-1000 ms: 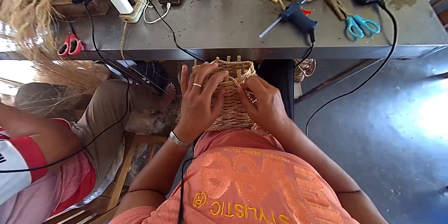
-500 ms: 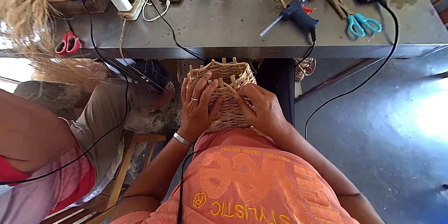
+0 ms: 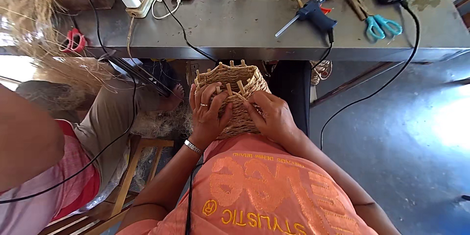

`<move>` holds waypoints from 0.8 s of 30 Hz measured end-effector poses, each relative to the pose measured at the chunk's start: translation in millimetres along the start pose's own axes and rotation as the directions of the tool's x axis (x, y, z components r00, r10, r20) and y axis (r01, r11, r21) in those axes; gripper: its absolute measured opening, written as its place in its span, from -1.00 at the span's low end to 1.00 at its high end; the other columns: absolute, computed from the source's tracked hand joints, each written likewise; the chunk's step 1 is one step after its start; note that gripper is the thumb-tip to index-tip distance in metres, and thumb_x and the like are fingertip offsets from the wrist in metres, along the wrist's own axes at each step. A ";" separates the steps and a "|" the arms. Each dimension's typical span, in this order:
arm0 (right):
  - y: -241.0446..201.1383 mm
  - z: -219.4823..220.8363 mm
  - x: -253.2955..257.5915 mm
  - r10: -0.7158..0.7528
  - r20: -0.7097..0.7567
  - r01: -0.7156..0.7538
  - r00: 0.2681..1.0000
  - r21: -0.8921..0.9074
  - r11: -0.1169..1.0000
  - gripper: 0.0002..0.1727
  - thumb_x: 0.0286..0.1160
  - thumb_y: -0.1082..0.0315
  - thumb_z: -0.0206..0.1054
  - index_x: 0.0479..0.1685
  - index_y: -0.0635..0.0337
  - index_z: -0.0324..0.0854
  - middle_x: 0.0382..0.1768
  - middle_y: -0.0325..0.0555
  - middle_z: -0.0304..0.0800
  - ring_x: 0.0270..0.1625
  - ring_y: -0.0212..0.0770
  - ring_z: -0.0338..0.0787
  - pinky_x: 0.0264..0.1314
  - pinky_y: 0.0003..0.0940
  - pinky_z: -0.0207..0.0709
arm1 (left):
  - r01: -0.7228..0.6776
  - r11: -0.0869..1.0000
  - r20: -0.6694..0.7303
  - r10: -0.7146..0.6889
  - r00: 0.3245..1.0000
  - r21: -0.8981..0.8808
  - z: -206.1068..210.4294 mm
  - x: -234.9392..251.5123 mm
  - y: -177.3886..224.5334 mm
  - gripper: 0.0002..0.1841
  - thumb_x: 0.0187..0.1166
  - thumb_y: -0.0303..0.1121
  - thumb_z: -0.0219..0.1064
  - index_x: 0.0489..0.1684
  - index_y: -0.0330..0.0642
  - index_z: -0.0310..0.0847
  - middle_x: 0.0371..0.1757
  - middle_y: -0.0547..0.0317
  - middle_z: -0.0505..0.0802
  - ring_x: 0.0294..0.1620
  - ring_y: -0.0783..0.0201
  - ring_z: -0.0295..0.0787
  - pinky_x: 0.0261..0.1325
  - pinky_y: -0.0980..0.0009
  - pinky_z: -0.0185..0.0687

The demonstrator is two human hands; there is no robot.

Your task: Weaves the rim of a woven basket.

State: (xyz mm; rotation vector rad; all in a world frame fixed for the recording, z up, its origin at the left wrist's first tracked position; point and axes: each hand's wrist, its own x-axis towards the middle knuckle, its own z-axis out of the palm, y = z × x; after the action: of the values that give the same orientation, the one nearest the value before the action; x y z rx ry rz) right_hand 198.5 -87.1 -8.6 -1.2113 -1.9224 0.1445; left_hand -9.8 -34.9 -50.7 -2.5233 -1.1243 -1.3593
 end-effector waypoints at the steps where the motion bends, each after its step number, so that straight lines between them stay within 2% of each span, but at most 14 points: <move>1: 0.1 -0.3 1.1 0.002 -0.009 -0.002 1.000 -0.012 1.000 -0.78 0.67 0.31 0.22 -0.31 0.21 0.67 -0.41 -0.12 0.67 -0.37 -0.21 0.72 -0.35 -0.29 0.62 | 0.001 1.000 0.007 -0.001 1.000 0.005 -0.5 3.8 0.9 -0.70 0.67 -0.13 0.28 0.13 -0.11 0.71 0.47 -0.01 0.65 0.64 -0.01 0.43 0.82 -0.24 -0.19; 3: 0.5 -1.8 3.0 0.006 -0.019 -0.006 1.000 -0.026 1.000 -0.79 0.66 0.32 0.22 -0.31 0.21 0.66 -0.42 -0.12 0.66 -0.36 -0.20 0.71 -0.36 -0.29 0.61 | 0.006 1.000 0.011 -0.007 1.000 0.018 -2.3 13.0 5.5 -0.69 0.64 -0.13 0.29 0.16 -0.09 0.70 0.53 -0.01 0.63 0.66 0.01 0.42 0.81 -0.27 -0.18; 5: -1.0 -3.0 2.6 0.013 -0.030 -0.014 0.999 -0.032 0.999 -0.80 0.65 0.33 0.23 -0.29 0.21 0.67 -0.41 -0.11 0.67 -0.35 -0.19 0.73 -0.34 -0.28 0.63 | 0.029 1.000 0.023 -0.029 0.999 0.012 -5.7 21.0 15.0 -0.66 0.59 -0.14 0.31 0.18 -0.11 0.67 0.68 -0.08 0.50 0.77 -0.02 0.28 0.80 -0.38 -0.34; 7: -1.6 -4.3 1.7 0.015 -0.040 -0.017 0.999 -0.040 0.999 -0.80 0.65 0.33 0.23 -0.29 0.22 0.66 -0.42 -0.10 0.67 -0.36 -0.18 0.73 -0.35 -0.26 0.63 | 0.053 0.999 0.017 -0.053 0.998 -0.010 -7.0 28.0 24.9 -0.64 0.52 -0.14 0.38 0.14 -0.16 0.64 0.76 -0.17 0.38 0.85 -0.07 0.12 0.79 -0.45 -0.45; 9: -1.3 -4.8 -0.1 0.016 -0.052 -0.018 0.999 -0.043 0.999 -0.79 0.66 0.32 0.23 -0.30 0.23 0.66 -0.42 -0.10 0.67 -0.36 -0.18 0.73 -0.35 -0.26 0.63 | 0.063 0.998 0.015 -0.062 0.998 -0.022 -6.1 32.7 31.0 -0.66 0.50 -0.15 0.40 0.05 -0.20 0.60 0.77 -0.20 0.36 0.88 -0.08 0.06 0.81 -0.43 -0.43; 11: -1.2 -4.2 -1.4 0.017 -0.059 -0.019 0.998 -0.040 0.999 -0.78 0.66 0.32 0.23 -0.31 0.23 0.67 -0.43 -0.10 0.67 -0.36 -0.18 0.73 -0.34 -0.27 0.63 | 0.085 0.996 0.064 -0.083 0.994 -0.017 -8.9 38.3 32.8 -0.70 0.54 -0.13 0.39 -0.09 -0.21 0.62 0.74 -0.13 0.42 0.86 -0.03 0.11 0.83 -0.39 -0.39; 13: -1.3 -3.6 -1.2 0.016 -0.063 -0.019 0.998 -0.034 0.999 -0.78 0.65 0.33 0.23 -0.32 0.24 0.66 -0.43 -0.10 0.67 -0.37 -0.20 0.72 -0.34 -0.28 0.63 | 0.101 0.994 0.118 -0.097 0.988 -0.029 -14.5 46.2 32.0 -0.70 0.59 -0.12 0.38 -0.20 -0.22 0.64 0.69 -0.09 0.49 0.80 0.02 0.26 0.83 -0.38 -0.35; 16: -1.2 -3.9 -3.3 0.063 -0.064 -0.064 0.996 -0.010 0.998 -0.78 0.69 0.28 0.25 -0.21 0.25 0.66 -0.37 -0.07 0.72 -0.32 -0.20 0.78 -0.28 -0.27 0.71 | 0.114 0.989 0.107 -0.104 0.989 -0.097 -21.6 54.1 32.4 -0.70 0.60 -0.16 0.42 -0.18 -0.25 0.56 0.63 -0.15 0.52 0.73 -0.02 0.36 0.82 -0.33 -0.16; 17: -1.0 -3.7 -5.2 0.091 -0.066 -0.091 0.994 0.000 0.996 -0.77 0.70 0.27 0.25 -0.16 0.26 0.67 -0.35 -0.07 0.74 -0.32 -0.20 0.79 -0.27 -0.26 0.72 | 0.107 0.988 0.071 -0.099 0.993 -0.111 -22.4 55.9 32.1 -0.70 0.60 -0.17 0.43 -0.11 -0.25 0.55 0.60 -0.17 0.54 0.72 -0.04 0.36 0.82 -0.32 -0.09; 18: -0.7 -3.1 -7.1 0.112 -0.068 -0.112 0.991 0.002 0.994 -0.76 0.71 0.25 0.25 -0.11 0.26 0.67 -0.35 -0.07 0.77 -0.32 -0.20 0.81 -0.27 -0.25 0.74 | 0.092 0.991 0.056 -0.087 0.995 -0.099 -23.3 57.9 32.6 -0.68 0.61 -0.18 0.42 0.05 -0.23 0.54 0.60 -0.17 0.53 0.74 -0.06 0.32 0.80 -0.35 -0.13; 20: -0.6 -1.4 -9.8 0.118 -0.068 -0.118 0.991 -0.003 0.993 -0.76 0.72 0.25 0.23 -0.11 0.26 0.65 -0.38 -0.08 0.77 -0.35 -0.20 0.82 -0.30 -0.26 0.73 | 0.035 0.998 0.092 -0.030 0.995 -0.048 -25.6 64.1 37.5 -0.49 0.63 -0.21 0.33 0.53 -0.19 0.46 0.68 -0.16 0.46 0.79 -0.08 0.23 0.75 -0.51 -0.36; 22: -1.8 -1.0 -9.3 0.101 -0.071 -0.103 0.992 -0.017 0.995 -0.78 0.70 0.28 0.22 -0.13 0.27 0.65 -0.42 -0.09 0.76 -0.37 -0.19 0.81 -0.33 -0.26 0.70 | -0.026 0.998 0.161 0.037 0.986 -0.065 -24.0 72.9 46.3 -0.37 0.58 -0.30 0.24 0.71 -0.23 0.31 0.76 -0.17 0.38 0.82 -0.08 0.20 0.77 -0.52 -0.42; 23: -2.1 -1.3 -8.5 0.093 -0.071 -0.095 0.993 -0.025 0.995 -0.80 0.68 0.30 0.22 -0.14 0.27 0.64 -0.42 -0.08 0.75 -0.37 -0.17 0.81 -0.34 -0.24 0.70 | -0.033 0.995 0.211 0.053 0.976 -0.095 -22.1 77.4 50.0 -0.34 0.56 -0.34 0.23 0.74 -0.23 0.28 0.79 -0.14 0.35 0.83 -0.05 0.19 0.81 -0.44 -0.35; 24: -2.1 -2.0 -8.1 0.095 -0.065 -0.097 0.993 -0.035 0.995 -0.82 0.64 0.33 0.22 -0.13 0.26 0.64 -0.42 -0.08 0.76 -0.36 -0.16 0.82 -0.33 -0.21 0.71 | -0.027 0.994 0.270 0.055 0.961 -0.107 -19.5 81.3 51.7 -0.34 0.55 -0.35 0.22 0.75 -0.21 0.27 0.79 -0.10 0.36 0.81 -0.01 0.24 0.84 -0.30 -0.15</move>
State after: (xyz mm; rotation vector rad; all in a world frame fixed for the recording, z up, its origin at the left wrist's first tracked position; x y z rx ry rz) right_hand 199.8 -95.2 -11.0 -1.3190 -1.8206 0.1190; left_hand 36.9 -33.6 35.8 -2.8597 -1.0582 -1.1100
